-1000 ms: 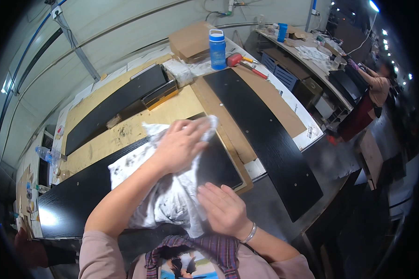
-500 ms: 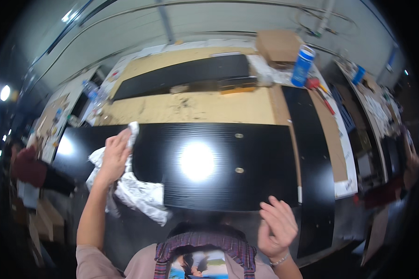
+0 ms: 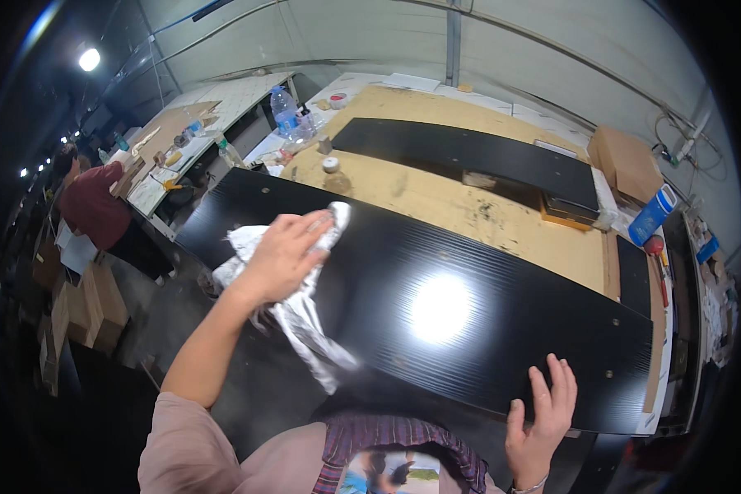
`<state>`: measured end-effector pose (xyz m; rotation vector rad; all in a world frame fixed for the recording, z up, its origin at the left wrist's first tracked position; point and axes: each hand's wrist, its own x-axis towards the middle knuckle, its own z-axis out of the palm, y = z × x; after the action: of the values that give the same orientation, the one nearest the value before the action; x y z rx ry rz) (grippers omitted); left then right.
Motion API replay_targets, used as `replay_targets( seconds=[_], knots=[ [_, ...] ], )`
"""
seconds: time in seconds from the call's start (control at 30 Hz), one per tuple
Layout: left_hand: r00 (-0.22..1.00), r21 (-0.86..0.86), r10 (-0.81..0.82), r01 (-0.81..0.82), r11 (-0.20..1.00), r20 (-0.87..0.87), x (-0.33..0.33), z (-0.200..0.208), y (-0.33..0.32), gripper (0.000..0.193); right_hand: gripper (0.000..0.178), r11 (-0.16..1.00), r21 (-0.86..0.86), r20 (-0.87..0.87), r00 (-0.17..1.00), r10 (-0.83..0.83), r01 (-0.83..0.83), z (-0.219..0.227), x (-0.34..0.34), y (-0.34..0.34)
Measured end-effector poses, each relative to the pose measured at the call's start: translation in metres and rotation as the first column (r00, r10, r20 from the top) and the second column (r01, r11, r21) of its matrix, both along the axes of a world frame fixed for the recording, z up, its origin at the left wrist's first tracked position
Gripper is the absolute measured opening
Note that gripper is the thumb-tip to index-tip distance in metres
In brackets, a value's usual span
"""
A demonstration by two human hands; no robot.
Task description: The person wipes a long black wood panel with a white cloth, then applies a liquid from a bottle onto the cloth and continues wiping. The person also uses a small rectangular block to rub the panel surface and repeatedly wipes it down with the cloth.
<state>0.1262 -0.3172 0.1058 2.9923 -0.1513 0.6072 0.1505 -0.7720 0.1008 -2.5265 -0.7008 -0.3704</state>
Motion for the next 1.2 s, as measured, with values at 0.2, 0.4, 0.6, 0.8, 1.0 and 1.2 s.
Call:
replay_targets(
  seconds=[0.2,0.4,0.6,0.8,1.0,1.2],
  knots=[
    [0.945,-0.047,0.312,-0.318,0.947,-0.1,-0.056,-0.008,0.232,0.047,0.05,0.991,-0.022,0.011,0.991,-0.132,0.132,-0.006,-0.028,0.112],
    [0.812,-0.568,0.559,-0.384,0.728,0.167,-0.099,-0.017,0.37,0.032,0.053,1.0,-0.002,-0.147,0.989,0.0,0.0,0.027,-0.046,0.202],
    [0.925,-0.795,0.053,0.292,0.531,0.376,-0.033,0.09,0.187,0.032,0.065,0.848,0.516,-0.492,0.768,0.41,-0.122,0.066,-0.013,0.265],
    [0.665,-0.411,-0.515,0.743,0.528,0.54,-0.016,0.104,0.098,0.062,0.044,0.395,0.87,-0.487,0.381,0.786,0.296,0.071,0.008,0.35],
    [0.903,-0.847,0.128,0.324,0.422,0.409,-0.094,0.091,0.228,0.032,0.045,0.886,0.13,0.065,0.895,0.441,-0.446,0.079,0.042,0.348],
    [0.771,-0.993,0.635,-0.102,0.052,-0.046,-0.162,-0.073,0.333,0.022,0.092,0.768,-0.492,-0.203,0.912,0.356,-0.409,0.078,0.018,0.357]
  ],
)
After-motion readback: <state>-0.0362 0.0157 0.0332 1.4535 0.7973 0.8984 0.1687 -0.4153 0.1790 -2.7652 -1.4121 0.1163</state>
